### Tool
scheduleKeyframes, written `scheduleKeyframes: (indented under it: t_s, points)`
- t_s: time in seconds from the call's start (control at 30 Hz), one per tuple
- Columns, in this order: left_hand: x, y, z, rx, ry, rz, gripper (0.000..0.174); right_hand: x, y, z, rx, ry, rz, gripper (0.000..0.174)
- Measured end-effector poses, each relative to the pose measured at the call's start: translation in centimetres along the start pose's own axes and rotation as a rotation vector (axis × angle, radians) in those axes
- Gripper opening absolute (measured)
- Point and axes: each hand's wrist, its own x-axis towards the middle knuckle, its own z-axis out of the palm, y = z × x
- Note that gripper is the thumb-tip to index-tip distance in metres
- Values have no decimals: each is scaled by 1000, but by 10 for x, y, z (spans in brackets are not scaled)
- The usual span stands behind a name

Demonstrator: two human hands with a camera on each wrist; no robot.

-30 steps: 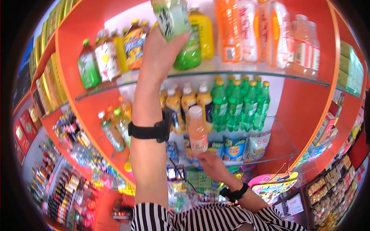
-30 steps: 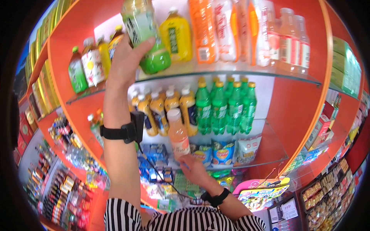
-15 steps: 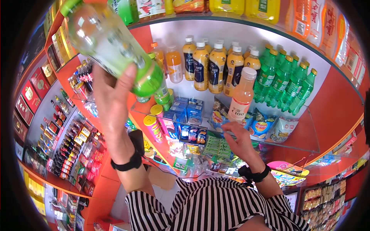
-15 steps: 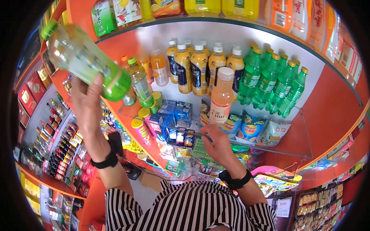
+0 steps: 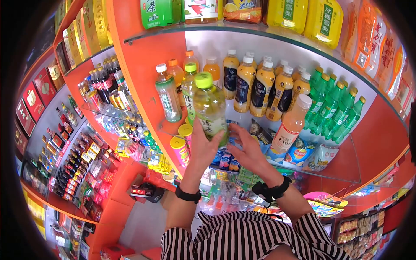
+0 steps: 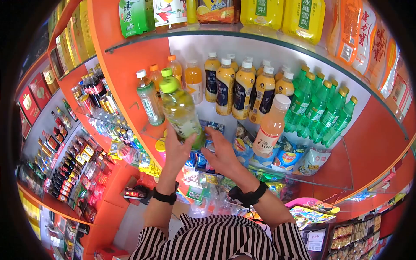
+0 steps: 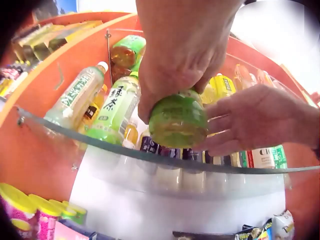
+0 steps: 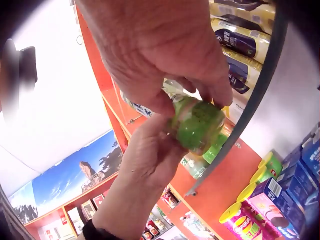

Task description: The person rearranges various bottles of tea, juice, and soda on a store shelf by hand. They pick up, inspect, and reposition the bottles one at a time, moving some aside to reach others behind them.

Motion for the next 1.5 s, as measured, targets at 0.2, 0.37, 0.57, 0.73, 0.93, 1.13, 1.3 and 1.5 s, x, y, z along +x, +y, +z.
scheduleKeyframes:
  t_s: [0.2, 0.37, 0.57, 0.73, 0.93, 1.13, 1.3, 1.5]
  points:
    - [11, -15, 15, 136, -116, 11, 72, 26, 31, 17, 13, 81, 14, 62]
    - [23, -28, 19, 175, -89, 90, 70, 41, 30, 21, 64, 99, 158, 59]
    - [32, -40, 19, 83, -163, 12, 70, 61, 32, 25, 41, 143, 174, 58]
    - [16, -51, 3, 303, -52, 163, 59, 64, 26, 26, 20, 140, 215, 60]
    - [18, -56, -33, 424, 280, -15, 57, 71, 33, 25, 112, 99, 152, 63]
    - [50, -72, -36, 492, 77, -58, 76, 80, 41, 29, 31, 74, 195, 61]
    - [58, -76, -34, 584, -9, -197, 71, 83, 42, 29, 118, 40, 208, 60]
    - [54, -78, -42, 372, 5, -96, 53, 94, 54, 34, 141, 49, 197, 62]
